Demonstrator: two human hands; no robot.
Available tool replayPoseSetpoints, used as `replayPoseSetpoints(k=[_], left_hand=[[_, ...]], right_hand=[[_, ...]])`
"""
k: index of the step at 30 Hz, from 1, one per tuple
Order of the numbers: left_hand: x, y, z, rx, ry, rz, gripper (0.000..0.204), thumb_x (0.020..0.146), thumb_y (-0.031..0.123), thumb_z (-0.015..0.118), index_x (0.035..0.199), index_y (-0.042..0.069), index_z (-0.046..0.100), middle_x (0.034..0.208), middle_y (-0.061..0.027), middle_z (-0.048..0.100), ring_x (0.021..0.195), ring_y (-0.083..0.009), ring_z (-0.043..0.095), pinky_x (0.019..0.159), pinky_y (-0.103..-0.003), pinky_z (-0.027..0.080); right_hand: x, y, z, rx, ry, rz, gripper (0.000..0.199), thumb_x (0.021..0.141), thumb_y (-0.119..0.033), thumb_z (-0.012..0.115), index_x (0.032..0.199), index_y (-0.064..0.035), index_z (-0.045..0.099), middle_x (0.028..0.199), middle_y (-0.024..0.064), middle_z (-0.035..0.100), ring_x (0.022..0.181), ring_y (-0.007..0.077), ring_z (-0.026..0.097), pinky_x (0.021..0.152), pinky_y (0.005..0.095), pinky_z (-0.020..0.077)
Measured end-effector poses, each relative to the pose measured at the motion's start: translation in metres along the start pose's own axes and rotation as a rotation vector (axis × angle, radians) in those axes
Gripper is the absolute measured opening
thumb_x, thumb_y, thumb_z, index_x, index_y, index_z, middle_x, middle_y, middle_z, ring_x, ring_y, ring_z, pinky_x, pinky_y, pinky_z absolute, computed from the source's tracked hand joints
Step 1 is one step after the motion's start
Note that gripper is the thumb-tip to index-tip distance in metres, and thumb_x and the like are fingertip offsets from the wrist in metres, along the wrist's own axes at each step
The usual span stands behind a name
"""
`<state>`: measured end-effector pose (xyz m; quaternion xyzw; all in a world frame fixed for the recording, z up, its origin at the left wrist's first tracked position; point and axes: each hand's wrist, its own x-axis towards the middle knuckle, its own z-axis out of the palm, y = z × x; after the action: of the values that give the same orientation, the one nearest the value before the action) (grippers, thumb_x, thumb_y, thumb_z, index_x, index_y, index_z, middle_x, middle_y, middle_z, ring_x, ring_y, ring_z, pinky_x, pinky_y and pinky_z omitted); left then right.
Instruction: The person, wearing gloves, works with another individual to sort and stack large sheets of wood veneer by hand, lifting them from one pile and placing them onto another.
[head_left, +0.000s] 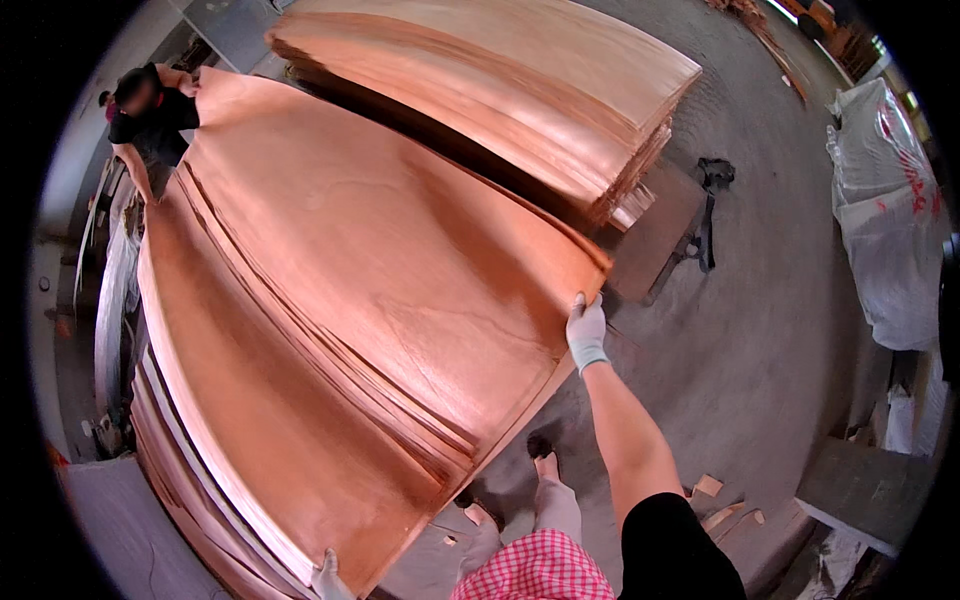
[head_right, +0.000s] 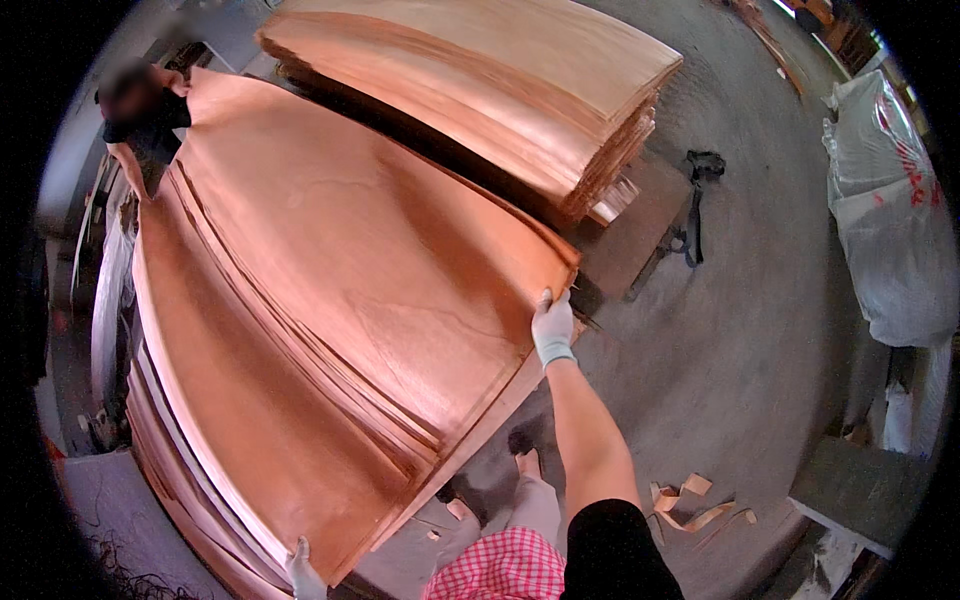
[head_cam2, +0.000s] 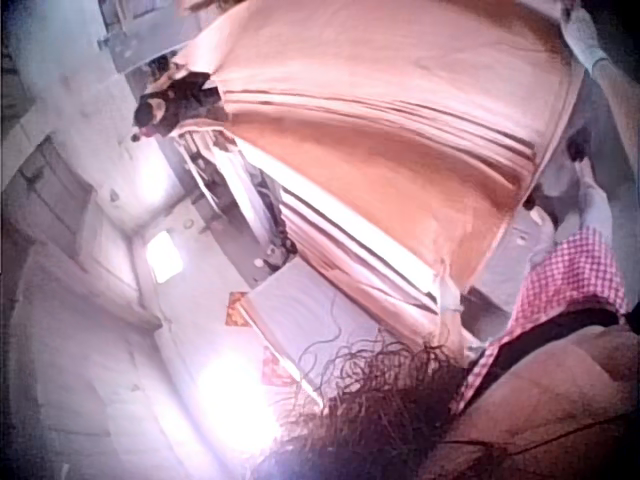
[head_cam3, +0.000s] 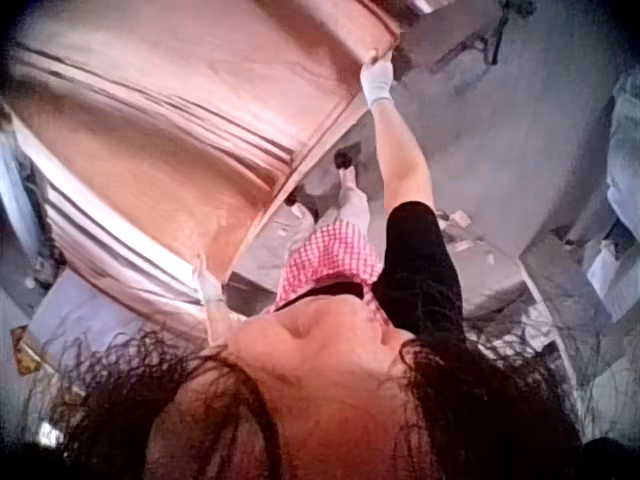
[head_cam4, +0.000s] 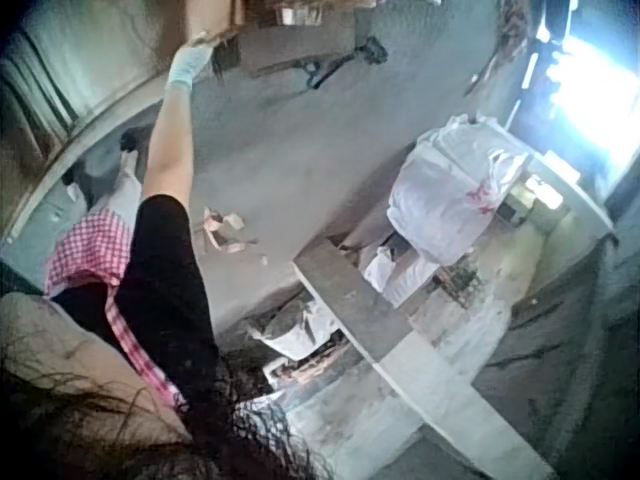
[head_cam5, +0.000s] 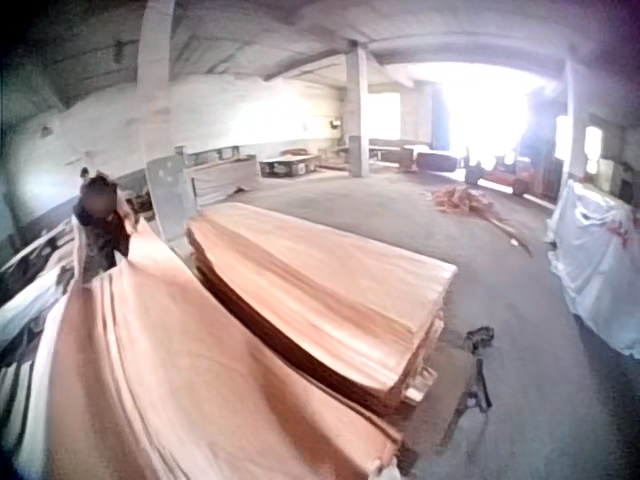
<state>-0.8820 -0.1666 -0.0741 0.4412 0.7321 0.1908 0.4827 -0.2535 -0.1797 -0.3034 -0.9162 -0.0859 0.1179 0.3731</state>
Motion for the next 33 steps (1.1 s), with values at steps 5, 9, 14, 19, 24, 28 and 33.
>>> replayPoseSetpoints(k=[5, 9, 14, 19, 24, 28, 33], left_hand=[[0.038, -0.049, -0.091, 0.712, 0.887, -0.602, 0.070, 0.088, 0.060, 0.052, 0.108, -0.007, 0.056, 0.101, -0.0238, 0.058, 0.092, -0.0421, 0.053, 0.085, -0.052, 0.044], [0.038, -0.044, -0.079, 0.354, 0.643, -0.552, 0.056, 0.095, 0.046, 0.045, 0.106, -0.007, 0.057, 0.105, -0.0271, 0.057, 0.100, -0.0412, 0.053, 0.091, -0.053, 0.041], [0.068, -0.057, -0.055, -0.167, 0.070, -0.393, 0.047, 0.094, 0.034, 0.057, 0.113, -0.009, 0.056, 0.105, -0.0184, 0.063, 0.094, -0.0295, 0.062, 0.085, -0.042, 0.050], [0.105, -0.094, -0.033, -0.326, -0.029, -0.549, 0.051, 0.095, 0.039, 0.054, 0.117, -0.007, 0.055, 0.109, -0.0168, 0.064, 0.098, -0.0300, 0.063, 0.088, -0.042, 0.050], [0.141, -0.158, -0.037, -0.369, 0.023, -0.741, 0.052, 0.095, 0.044, 0.052, 0.117, -0.003, 0.056, 0.110, -0.0152, 0.063, 0.098, -0.0305, 0.061, 0.087, -0.042, 0.050], [0.147, -0.179, -0.032, -0.328, 0.048, -0.701, 0.047, 0.091, 0.042, 0.059, 0.116, 0.003, 0.057, 0.106, -0.0115, 0.062, 0.091, -0.0269, 0.060, 0.079, -0.041, 0.051], [0.133, -0.191, -0.071, -0.243, 0.353, -0.472, 0.038, 0.085, 0.035, 0.070, 0.102, 0.002, 0.063, 0.083, -0.0061, 0.062, 0.071, -0.0208, 0.058, 0.064, -0.036, 0.050]], right_hand=[[0.026, 0.006, 0.018, 0.189, -0.055, 0.148, 0.054, 0.095, -0.040, 0.050, 0.123, 0.0071, 0.051, 0.111, 0.0259, 0.064, 0.104, 0.0396, 0.060, 0.087, 0.0425, 0.0481], [0.019, 0.017, 0.016, 0.411, 0.020, 0.209, 0.059, 0.095, -0.047, 0.049, 0.121, 0.0056, 0.055, 0.113, 0.0245, 0.064, 0.107, 0.0386, 0.060, 0.089, 0.0410, 0.0470], [0.005, 0.012, 0.027, 0.118, -0.022, 0.296, 0.057, 0.094, -0.047, 0.051, 0.112, 0.0067, 0.060, 0.104, 0.0234, 0.067, 0.102, 0.0366, 0.062, 0.087, 0.0393, 0.0469], [0.014, 0.010, 0.025, 0.087, -0.052, 0.377, 0.061, 0.093, -0.049, 0.048, 0.106, 0.0086, 0.062, 0.105, 0.0269, 0.065, 0.103, 0.0406, 0.060, 0.089, 0.0418, 0.0460], [0.037, 0.024, 0.026, 0.107, -0.208, 0.442, 0.067, 0.092, -0.052, 0.045, 0.111, 0.0108, 0.060, 0.115, 0.0305, 0.060, 0.110, 0.0439, 0.056, 0.096, 0.0446, 0.0433], [0.014, 0.017, 0.015, 0.408, -0.131, 0.314, 0.074, 0.090, -0.057, 0.052, 0.112, 0.0134, 0.058, 0.115, 0.0248, 0.062, 0.109, 0.0298, 0.058, 0.092, 0.0391, 0.0436], [-0.109, -0.041, -0.003, 0.624, 0.093, -0.037, 0.039, 0.092, -0.022, 0.063, 0.119, 0.0054, 0.052, 0.113, 0.0146, 0.061, 0.096, 0.0199, 0.059, 0.086, 0.0343, 0.0485]])
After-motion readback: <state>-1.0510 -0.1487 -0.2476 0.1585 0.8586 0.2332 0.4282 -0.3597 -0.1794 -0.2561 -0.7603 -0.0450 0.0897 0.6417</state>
